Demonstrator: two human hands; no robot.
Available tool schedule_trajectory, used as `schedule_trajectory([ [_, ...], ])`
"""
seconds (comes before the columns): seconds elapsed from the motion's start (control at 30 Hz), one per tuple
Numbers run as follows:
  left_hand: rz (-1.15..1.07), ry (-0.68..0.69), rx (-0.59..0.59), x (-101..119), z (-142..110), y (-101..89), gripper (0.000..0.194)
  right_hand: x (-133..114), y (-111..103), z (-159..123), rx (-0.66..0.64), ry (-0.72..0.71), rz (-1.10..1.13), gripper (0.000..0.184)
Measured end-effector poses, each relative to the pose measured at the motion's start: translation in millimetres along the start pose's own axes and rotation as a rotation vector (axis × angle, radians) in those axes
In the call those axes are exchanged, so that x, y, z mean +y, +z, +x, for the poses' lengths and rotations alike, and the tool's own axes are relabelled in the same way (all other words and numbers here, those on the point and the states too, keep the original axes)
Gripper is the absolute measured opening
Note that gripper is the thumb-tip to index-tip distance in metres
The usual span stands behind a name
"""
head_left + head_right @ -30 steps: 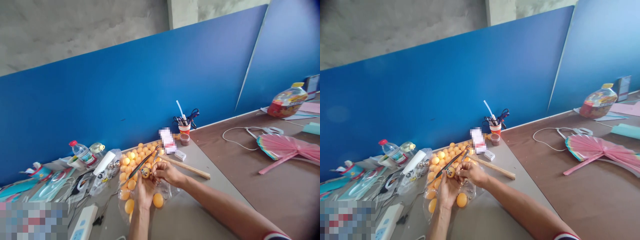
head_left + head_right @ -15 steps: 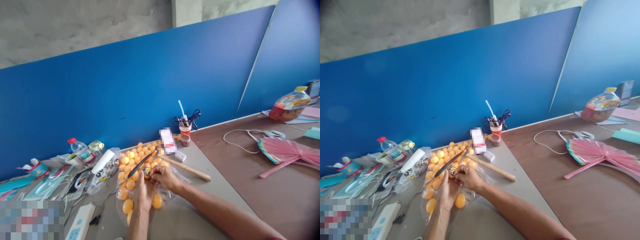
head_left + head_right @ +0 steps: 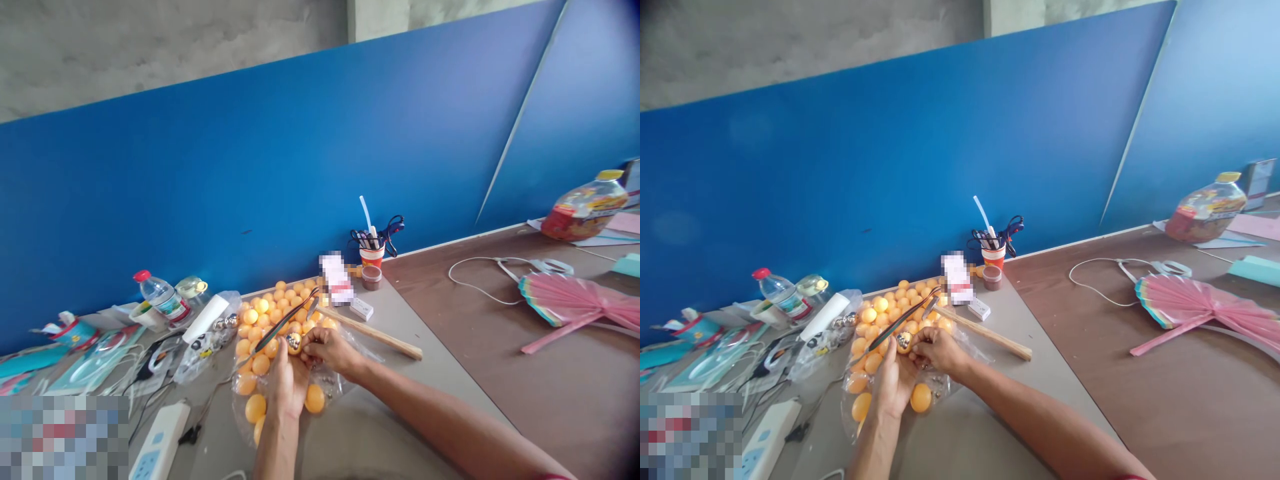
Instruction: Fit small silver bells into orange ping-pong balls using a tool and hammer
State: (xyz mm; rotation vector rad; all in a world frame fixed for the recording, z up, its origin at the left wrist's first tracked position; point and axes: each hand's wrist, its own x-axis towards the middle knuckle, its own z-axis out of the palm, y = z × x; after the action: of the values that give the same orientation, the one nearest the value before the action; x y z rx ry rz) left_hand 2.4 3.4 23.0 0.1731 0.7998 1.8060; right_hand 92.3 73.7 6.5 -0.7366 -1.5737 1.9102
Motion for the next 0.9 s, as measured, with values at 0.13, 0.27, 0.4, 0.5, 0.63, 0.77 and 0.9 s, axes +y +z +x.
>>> schedule_trajectory([
  [0.13, -0.011, -0.013, -0.006, 0.5, -0.8, 1.2, 0.022, -2.2, -0.1, -0.8, -0.008, 0.067, 0.125, 0.013],
  [0.27, -0.018, -0.026, -0.018, -0.1, 0.3, -0.6, 0.023, -4.7, 0.3, -2.5, -0.019, 0.06, 0.147, 0.013],
  [0.4, -0.019, -0.023, -0.036, -1.7, 1.0, -1.6, 0.025, -4.1, -0.2, -2.9, -0.034, 0.047, 0.179, 0.01],
  [0.5, -0.021, -0.011, -0.029, -2.5, 1.1, -1.5, 0.025, -1.5, -0.6, -2.4, -0.032, 0.033, 0.204, 0.008],
  [0.63, -0.032, -0.032, -0.042, -2.2, 1.2, -2.7, 0.023, 2.1, -1.6, -1.7, -0.049, 0.014, 0.223, 0.004],
  [0.77, -0.035, -0.05, -0.05, -2.1, 1.4, -4.2, 0.02, 3.6, -2.1, -1.3, -0.044, -0.018, 0.227, 0.005],
  [0.9, -0.051, -0.037, -0.063, -2.8, 1.9, -4.7, 0.023, 2.2, -0.5, -2.1, -0.038, -0.019, 0.244, 0.008],
])
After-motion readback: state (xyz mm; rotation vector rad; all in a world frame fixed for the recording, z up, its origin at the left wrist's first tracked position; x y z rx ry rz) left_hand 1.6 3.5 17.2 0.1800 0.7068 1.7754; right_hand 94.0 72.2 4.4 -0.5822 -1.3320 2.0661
